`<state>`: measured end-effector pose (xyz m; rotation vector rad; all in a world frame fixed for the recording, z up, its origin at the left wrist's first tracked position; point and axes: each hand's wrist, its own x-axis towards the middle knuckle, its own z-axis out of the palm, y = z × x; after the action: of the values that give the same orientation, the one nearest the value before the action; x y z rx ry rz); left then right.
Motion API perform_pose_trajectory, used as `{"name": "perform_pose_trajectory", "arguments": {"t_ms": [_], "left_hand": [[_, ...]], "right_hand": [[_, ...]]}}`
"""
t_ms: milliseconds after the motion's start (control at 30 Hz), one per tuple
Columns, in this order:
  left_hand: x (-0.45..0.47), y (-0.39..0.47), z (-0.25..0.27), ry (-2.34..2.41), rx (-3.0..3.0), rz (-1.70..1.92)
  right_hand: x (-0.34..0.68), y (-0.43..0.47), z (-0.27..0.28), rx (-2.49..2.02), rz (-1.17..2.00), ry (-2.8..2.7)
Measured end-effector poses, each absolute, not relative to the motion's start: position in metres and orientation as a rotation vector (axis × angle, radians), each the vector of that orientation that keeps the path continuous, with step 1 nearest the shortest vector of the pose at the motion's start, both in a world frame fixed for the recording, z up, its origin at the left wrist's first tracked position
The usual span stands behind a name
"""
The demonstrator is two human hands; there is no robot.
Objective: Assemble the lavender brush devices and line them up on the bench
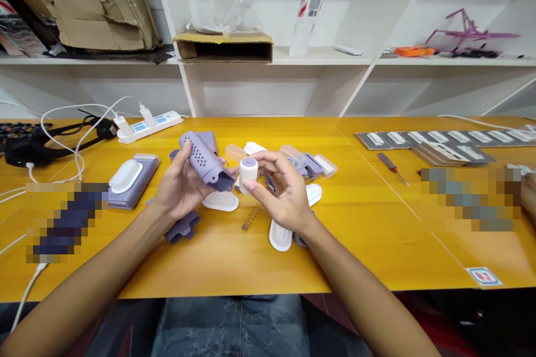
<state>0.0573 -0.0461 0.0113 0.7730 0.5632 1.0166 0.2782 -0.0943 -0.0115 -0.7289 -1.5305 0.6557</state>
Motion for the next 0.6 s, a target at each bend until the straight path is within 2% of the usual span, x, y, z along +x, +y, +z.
{"name": "perform_pose_trajectory", "arguments": {"t_ms": [200, 600], "left_hand": [[0.058, -0.041, 0.004, 0.597, 0.741, 1.111], [0.061, -0.047, 0.01, 0.632, 0.79, 1.18]], "right_hand": [[0.269, -0.099, -0.019, -0.712, 0.508, -1.589], [0.264, -0.093, -0.017, -0.786, 0.608, -1.395]]}}
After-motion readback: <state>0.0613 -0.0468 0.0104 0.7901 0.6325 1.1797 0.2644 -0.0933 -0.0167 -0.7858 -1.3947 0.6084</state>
